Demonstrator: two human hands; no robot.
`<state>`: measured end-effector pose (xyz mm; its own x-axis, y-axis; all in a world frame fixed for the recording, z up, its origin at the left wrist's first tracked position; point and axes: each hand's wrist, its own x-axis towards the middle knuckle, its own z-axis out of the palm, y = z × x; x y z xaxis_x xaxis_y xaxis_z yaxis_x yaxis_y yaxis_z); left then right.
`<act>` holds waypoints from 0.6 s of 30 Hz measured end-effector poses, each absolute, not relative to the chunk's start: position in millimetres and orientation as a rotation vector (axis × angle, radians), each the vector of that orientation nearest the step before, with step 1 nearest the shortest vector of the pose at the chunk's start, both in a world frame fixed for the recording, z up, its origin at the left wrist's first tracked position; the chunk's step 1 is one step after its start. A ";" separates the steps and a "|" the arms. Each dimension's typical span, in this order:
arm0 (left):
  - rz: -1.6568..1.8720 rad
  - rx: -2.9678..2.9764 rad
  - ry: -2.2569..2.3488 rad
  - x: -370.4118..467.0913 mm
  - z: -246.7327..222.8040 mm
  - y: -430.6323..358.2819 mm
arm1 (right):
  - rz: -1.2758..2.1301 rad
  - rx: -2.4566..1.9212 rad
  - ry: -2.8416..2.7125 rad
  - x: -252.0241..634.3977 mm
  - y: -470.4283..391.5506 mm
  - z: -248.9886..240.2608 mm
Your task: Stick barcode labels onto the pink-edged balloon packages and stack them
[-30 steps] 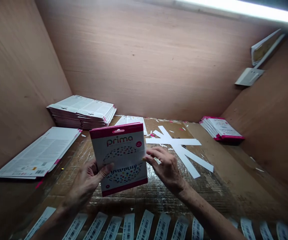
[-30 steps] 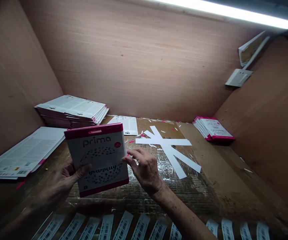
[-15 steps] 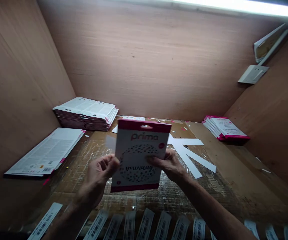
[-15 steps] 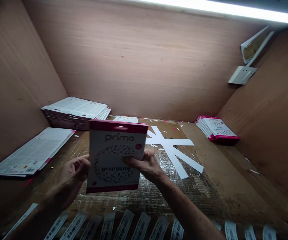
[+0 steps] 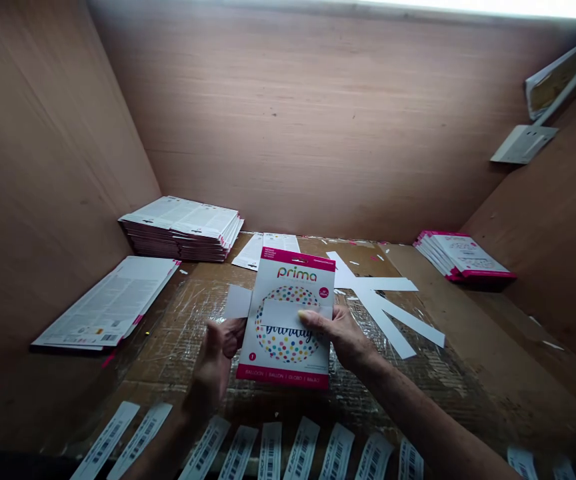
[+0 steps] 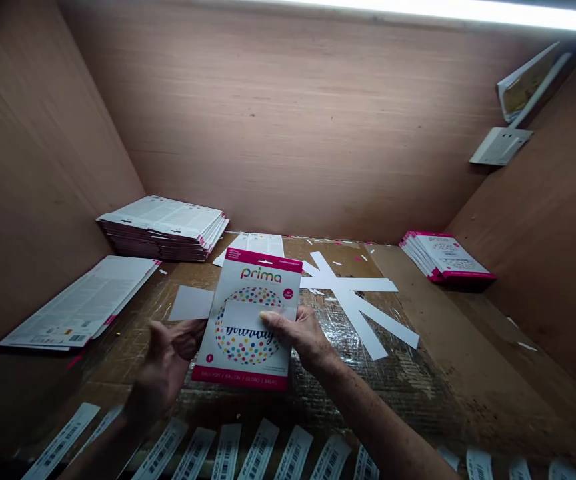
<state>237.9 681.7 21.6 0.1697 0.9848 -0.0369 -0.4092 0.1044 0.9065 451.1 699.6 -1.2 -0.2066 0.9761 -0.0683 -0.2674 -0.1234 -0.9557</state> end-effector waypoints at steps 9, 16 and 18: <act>1.211 0.547 0.744 238.1 25.2 701.5 | 1.510 -0.926 -1.179 450.8 696.5 5.7; 0.967 0.918 0.778 241.7 35.5 691.0 | 1.494 -0.943 -1.220 455.0 693.8 8.1; 0.981 0.966 0.793 240.9 36.1 689.5 | 1.487 -0.943 -1.227 454.7 692.2 7.9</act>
